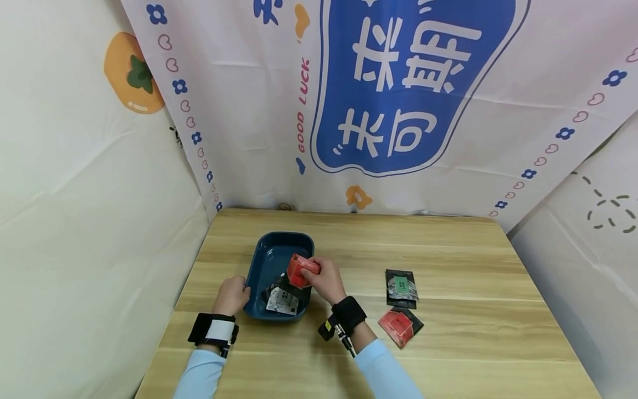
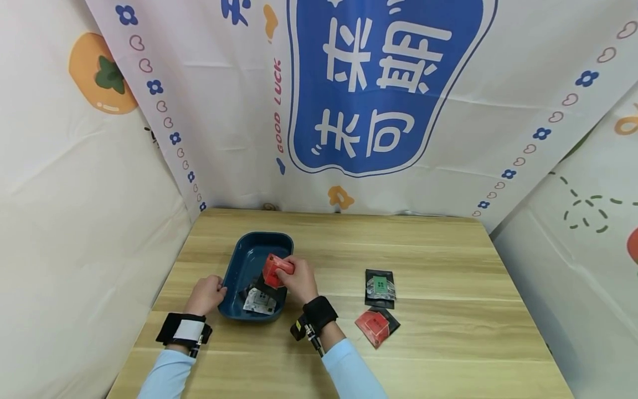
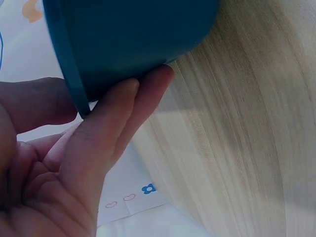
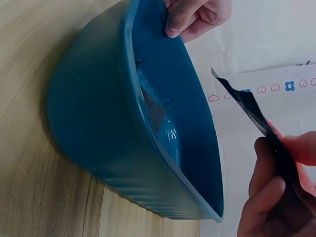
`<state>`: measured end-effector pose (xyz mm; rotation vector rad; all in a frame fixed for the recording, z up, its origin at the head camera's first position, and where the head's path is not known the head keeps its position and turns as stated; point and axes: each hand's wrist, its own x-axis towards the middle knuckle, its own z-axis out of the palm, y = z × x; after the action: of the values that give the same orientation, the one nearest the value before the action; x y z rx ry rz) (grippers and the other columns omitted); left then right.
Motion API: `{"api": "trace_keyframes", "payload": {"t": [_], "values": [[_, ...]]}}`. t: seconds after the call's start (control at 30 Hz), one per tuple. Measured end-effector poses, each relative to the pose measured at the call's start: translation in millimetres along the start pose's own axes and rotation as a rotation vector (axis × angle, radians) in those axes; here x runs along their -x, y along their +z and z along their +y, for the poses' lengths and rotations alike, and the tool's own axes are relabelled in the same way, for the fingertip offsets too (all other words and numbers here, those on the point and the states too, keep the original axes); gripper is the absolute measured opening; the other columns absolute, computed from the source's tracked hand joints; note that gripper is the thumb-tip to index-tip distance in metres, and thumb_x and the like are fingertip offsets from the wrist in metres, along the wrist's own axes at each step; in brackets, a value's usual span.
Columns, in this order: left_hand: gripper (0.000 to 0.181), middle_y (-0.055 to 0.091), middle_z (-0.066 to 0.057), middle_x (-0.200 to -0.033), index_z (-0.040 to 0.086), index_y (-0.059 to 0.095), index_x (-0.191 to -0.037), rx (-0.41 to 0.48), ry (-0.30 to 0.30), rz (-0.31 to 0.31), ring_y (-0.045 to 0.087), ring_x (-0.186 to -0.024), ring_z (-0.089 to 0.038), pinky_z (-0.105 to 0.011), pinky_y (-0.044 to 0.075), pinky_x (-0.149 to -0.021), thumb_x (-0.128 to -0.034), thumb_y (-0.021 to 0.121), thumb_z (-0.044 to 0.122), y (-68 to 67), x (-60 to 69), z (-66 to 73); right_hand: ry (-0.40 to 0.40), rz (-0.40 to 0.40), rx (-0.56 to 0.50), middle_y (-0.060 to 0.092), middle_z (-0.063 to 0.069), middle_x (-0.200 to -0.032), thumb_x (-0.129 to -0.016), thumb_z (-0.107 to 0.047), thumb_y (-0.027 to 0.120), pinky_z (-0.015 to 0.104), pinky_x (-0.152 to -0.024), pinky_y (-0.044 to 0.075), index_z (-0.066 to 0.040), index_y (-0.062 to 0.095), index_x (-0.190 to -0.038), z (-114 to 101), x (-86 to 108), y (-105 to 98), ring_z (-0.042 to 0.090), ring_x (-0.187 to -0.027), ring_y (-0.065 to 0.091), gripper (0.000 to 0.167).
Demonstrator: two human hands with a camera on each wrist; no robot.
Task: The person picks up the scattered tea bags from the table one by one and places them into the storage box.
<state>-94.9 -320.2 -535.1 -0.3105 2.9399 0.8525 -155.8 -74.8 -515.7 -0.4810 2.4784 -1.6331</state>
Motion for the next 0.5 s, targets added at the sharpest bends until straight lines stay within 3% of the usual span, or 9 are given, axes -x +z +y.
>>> {"api": "trace_keyframes", "payload": {"t": [0.27,0.5], "values": [[0.039,0.034,0.001,-0.056,0.011,0.039,-0.062,-0.002,-0.001,-0.011,0.04,-0.05,-0.016,-0.027,0.031,-0.05,-0.0932,0.06,0.001,0.2,-1.4,0.1,-0.033,-0.032,0.012,0.069,0.012,-0.089,-0.091,-0.014,0.072,0.022,-0.059,0.046,-0.004,0.07,-0.104,1.1,-1.0,3.3,0.011,-0.067,0.056,0.017],[0.037,0.037,0.0,-0.057,0.01,0.042,-0.062,0.002,-0.013,-0.028,0.043,-0.051,-0.016,-0.028,0.033,-0.05,-0.0936,0.06,0.002,-0.6,-3.4,-0.6,-0.098,-0.044,0.036,0.071,0.011,-0.103,-0.094,-0.017,0.069,0.028,-0.079,0.05,-0.006,0.068,-0.111,4.9,0.1,-0.1,0.023,-0.093,0.066,0.021]]}}
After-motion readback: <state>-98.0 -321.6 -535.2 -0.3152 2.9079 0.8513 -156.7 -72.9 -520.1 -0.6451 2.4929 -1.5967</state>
